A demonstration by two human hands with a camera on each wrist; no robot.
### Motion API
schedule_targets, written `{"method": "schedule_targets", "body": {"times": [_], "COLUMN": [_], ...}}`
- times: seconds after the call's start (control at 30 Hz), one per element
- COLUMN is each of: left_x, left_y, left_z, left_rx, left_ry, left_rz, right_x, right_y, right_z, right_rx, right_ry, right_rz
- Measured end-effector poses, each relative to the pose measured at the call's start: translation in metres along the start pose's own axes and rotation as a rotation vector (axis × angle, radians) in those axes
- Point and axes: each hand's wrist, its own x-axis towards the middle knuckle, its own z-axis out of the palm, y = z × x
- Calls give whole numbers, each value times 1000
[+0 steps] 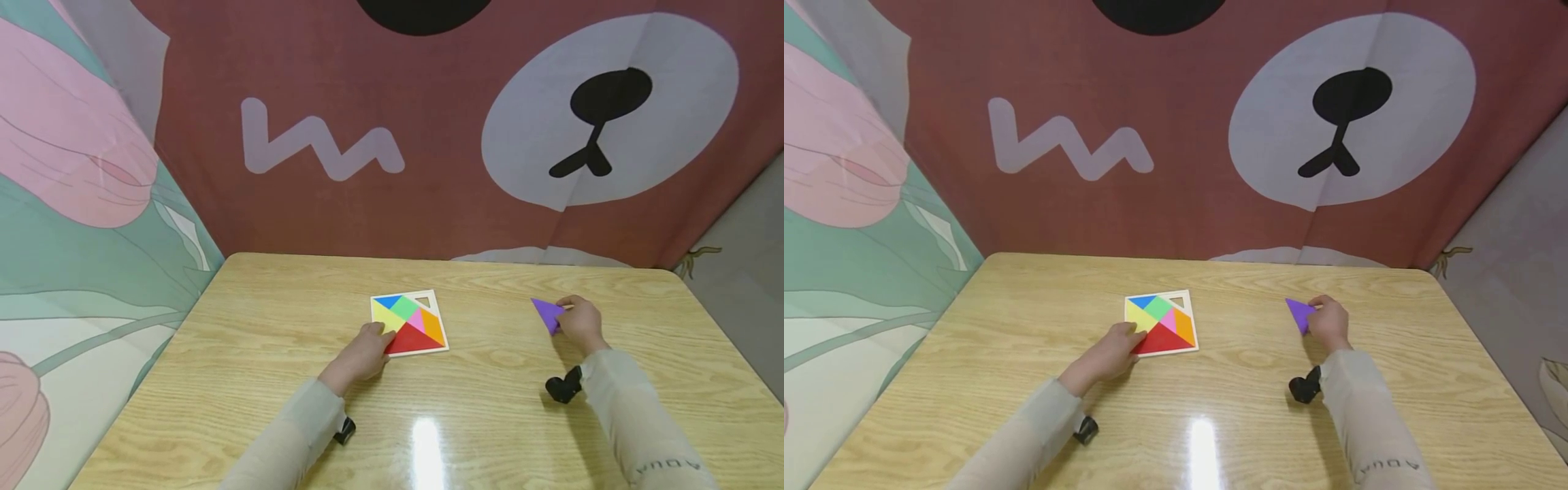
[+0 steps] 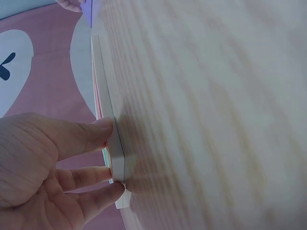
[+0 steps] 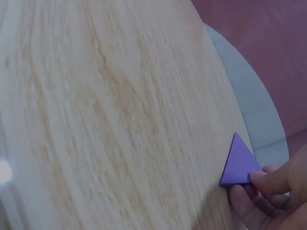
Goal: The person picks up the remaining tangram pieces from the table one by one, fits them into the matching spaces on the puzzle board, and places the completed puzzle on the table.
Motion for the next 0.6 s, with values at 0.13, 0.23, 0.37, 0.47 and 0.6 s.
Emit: {"method": "schedule_targets", "body": {"times": [0.13,0.23,0.37,0.47,0.6], "left_x": [0,0,1,1,1], "left_y": [0,0,0,0,0], "left_z": [-1,-1,0,1,1], "left_rx": [-7,-11,-7,0,7], "left_ry": [-5,-6,0,3,2], "left_rz": [-9,-12,-8,-4,-5], "right_x": [2,4,4,3,3], "right_y": [-5,-9,-16,-21,-26], "right_z": [5,9,12,14,19], "right_rx": [120,173,196,221,263], "right_ry": [-22,-39,-55,-62,-86], "right_rz": [27,37,31,35,53]}}
